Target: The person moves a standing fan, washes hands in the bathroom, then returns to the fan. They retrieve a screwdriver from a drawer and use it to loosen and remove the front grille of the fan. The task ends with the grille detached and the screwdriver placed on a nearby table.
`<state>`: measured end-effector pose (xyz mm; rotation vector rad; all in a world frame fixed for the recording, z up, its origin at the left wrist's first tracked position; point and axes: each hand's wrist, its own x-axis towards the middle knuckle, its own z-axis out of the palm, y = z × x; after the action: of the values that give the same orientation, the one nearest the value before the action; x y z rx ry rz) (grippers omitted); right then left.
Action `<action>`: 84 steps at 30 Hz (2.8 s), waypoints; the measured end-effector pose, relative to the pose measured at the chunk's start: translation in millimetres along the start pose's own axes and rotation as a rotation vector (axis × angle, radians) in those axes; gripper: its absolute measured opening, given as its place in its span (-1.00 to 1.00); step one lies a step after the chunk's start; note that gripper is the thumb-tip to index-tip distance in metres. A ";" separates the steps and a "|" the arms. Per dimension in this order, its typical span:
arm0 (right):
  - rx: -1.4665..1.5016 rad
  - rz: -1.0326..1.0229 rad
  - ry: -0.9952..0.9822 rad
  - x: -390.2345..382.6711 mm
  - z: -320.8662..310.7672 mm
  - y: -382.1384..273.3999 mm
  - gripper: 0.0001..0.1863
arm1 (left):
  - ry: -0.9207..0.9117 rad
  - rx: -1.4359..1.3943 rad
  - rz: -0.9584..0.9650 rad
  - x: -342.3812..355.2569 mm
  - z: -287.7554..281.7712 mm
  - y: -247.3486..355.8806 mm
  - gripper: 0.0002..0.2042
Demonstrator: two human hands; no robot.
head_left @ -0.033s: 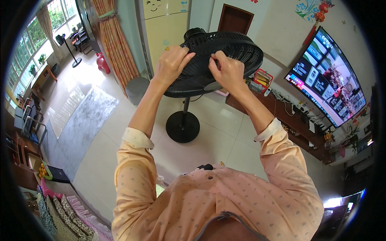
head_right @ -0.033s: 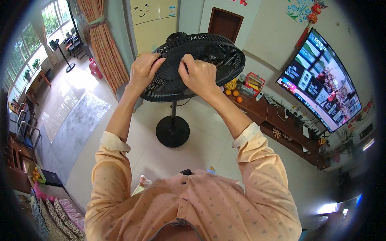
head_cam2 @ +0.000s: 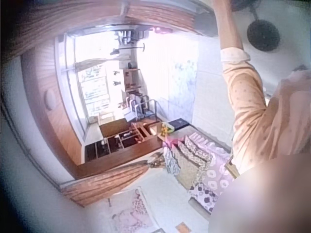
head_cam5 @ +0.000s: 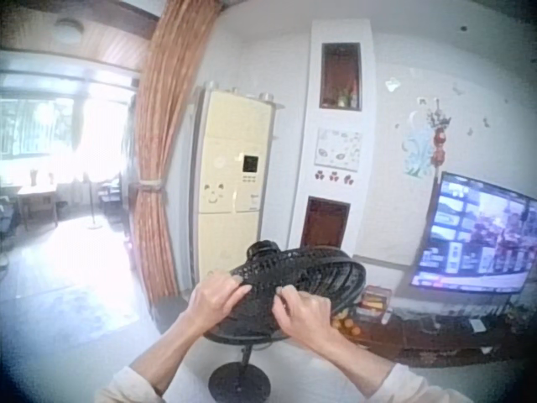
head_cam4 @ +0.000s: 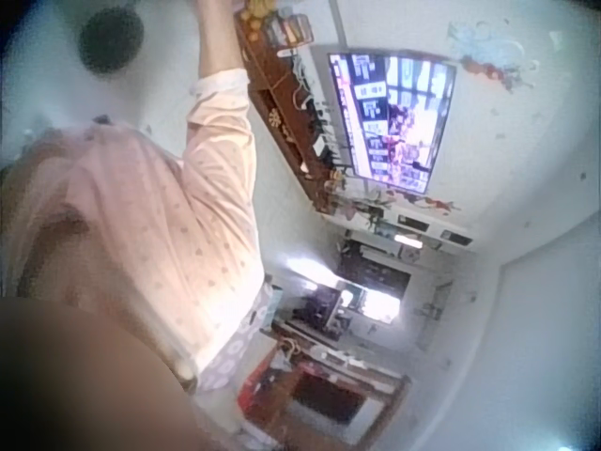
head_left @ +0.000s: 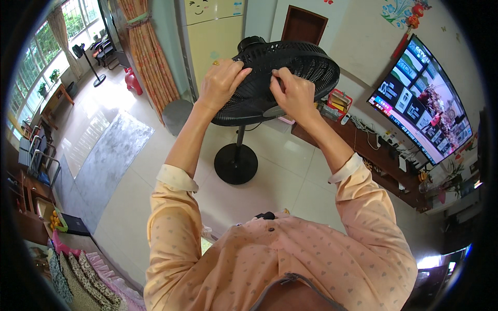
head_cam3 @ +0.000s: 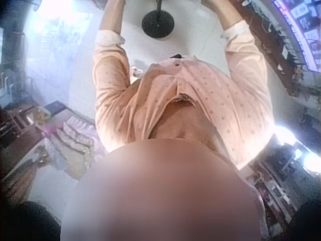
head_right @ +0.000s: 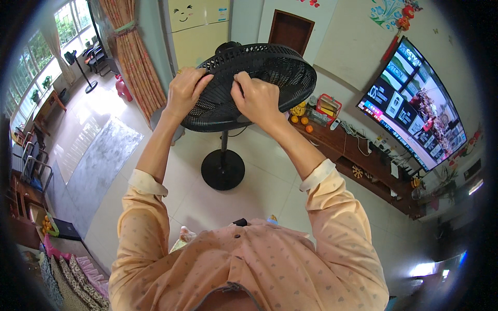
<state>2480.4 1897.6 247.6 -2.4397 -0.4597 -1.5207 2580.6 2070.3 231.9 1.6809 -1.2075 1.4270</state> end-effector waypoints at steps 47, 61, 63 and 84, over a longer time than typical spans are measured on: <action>-0.232 -0.265 -0.013 28.6 -15.3 9.1 -0.71 | -0.024 0.060 -0.012 3.5 4.6 -5.4 -0.80; -0.199 -0.237 0.023 24.4 -0.7 28.1 -0.72 | -0.018 0.019 -0.021 4.7 20.1 -12.4 -0.80; -0.194 -0.261 0.011 26.3 2.5 34.6 -0.75 | -0.035 0.017 -0.032 5.6 21.9 -16.1 -0.80; -0.131 -0.592 -0.171 50.3 -13.5 48.1 -0.63 | -0.115 -0.028 -0.125 29.1 8.3 -18.3 -0.77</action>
<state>2508.3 1855.4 297.4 -2.6931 -1.2418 -1.5781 2600.7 2062.9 260.0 1.8069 -1.1560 1.2474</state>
